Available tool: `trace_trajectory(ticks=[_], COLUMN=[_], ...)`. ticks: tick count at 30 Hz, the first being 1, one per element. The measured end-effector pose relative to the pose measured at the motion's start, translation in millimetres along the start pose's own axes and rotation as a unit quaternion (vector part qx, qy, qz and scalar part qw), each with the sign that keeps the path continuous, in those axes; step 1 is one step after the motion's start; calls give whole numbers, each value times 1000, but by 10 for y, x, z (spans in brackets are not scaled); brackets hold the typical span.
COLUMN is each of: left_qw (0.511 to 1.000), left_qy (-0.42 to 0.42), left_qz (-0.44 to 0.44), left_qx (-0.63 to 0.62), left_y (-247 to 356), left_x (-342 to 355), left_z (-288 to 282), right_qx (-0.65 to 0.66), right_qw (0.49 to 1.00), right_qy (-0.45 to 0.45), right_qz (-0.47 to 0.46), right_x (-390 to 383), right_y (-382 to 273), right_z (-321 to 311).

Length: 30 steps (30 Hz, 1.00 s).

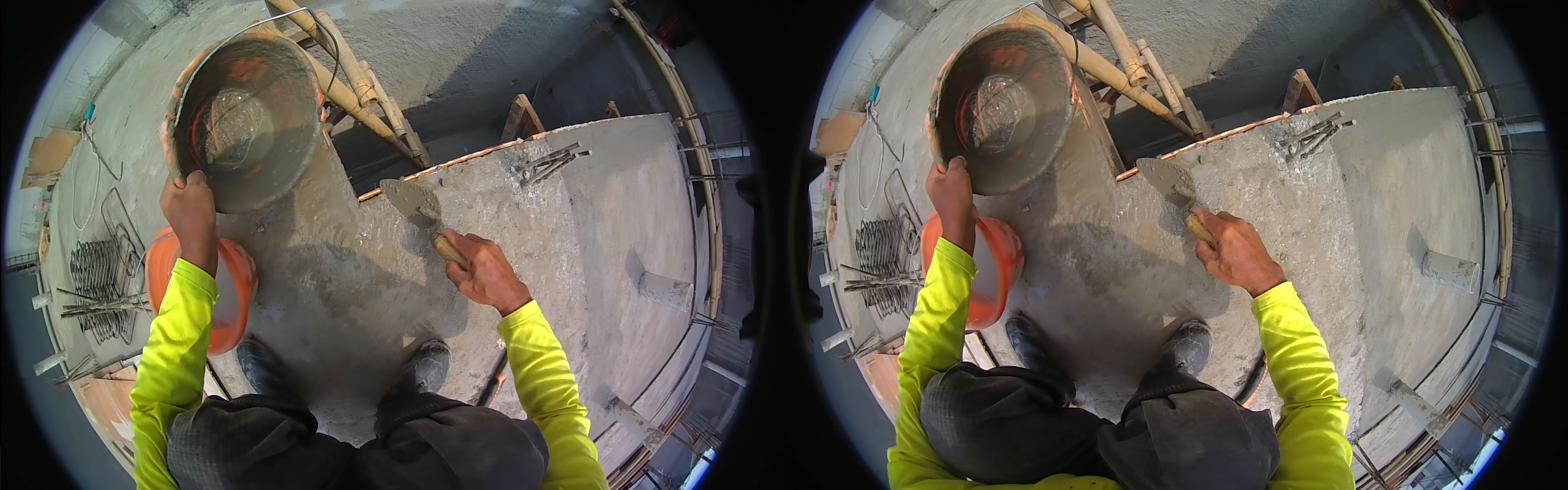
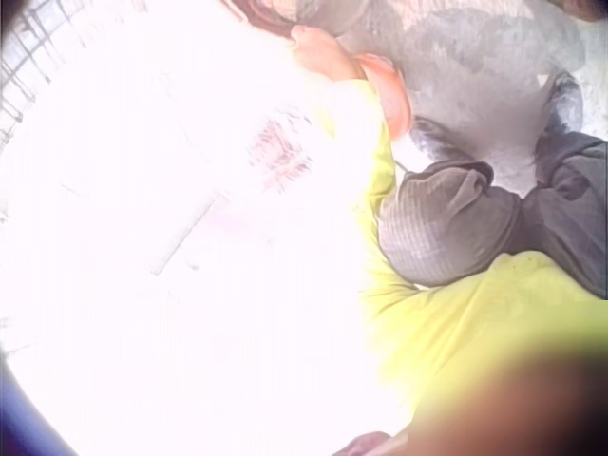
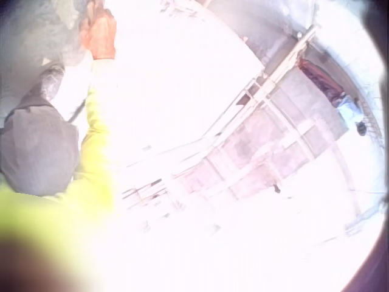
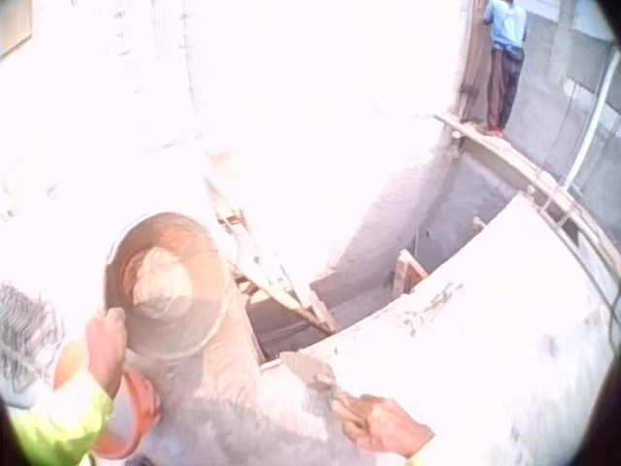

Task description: The person scoops wet concrete from a bucket with a trowel and spreads it into a recessed area on a rooftop slab. They then use a wooden straightedge to level and smooth the surface, repeatedly drawing the tool across the wet concrete to create a flat finish.

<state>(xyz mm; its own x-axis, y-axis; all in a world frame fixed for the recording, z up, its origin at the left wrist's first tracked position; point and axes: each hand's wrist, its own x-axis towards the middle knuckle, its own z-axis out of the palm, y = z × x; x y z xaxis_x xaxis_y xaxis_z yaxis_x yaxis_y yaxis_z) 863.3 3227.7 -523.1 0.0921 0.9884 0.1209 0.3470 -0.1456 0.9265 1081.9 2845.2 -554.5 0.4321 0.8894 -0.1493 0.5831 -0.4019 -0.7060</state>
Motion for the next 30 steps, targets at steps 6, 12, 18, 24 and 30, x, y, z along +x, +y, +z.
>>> trace_trajectory(ticks=[6, 12, 18, 24, 30], left_qw=[1000, 999, 998, 999, 995], left_qy=[-16, -23, -42, -36, -93], left_qz=[11, -9, -15, -17, 42], left_qx=[-7, -41, -46, 16, 10], left_y=[3, 15, 22, 2, 37], left_x=[-6, -17, -32, -50, -177], left_z=[-63, -53, -51, -51, -21], right_qx=[-14, -39, -15, -74, 37], right_qw=[992, 980, 986, 962, 981], right_qy=[102, 150, 143, 210, 186], right_qz=[77, 122, 88, 157, -39], right_x=[-233, -409, -451, -395, -263], right_y=[278, 314, 238, 300, -351], right_z=[-111, -73, 32, -81, -60])
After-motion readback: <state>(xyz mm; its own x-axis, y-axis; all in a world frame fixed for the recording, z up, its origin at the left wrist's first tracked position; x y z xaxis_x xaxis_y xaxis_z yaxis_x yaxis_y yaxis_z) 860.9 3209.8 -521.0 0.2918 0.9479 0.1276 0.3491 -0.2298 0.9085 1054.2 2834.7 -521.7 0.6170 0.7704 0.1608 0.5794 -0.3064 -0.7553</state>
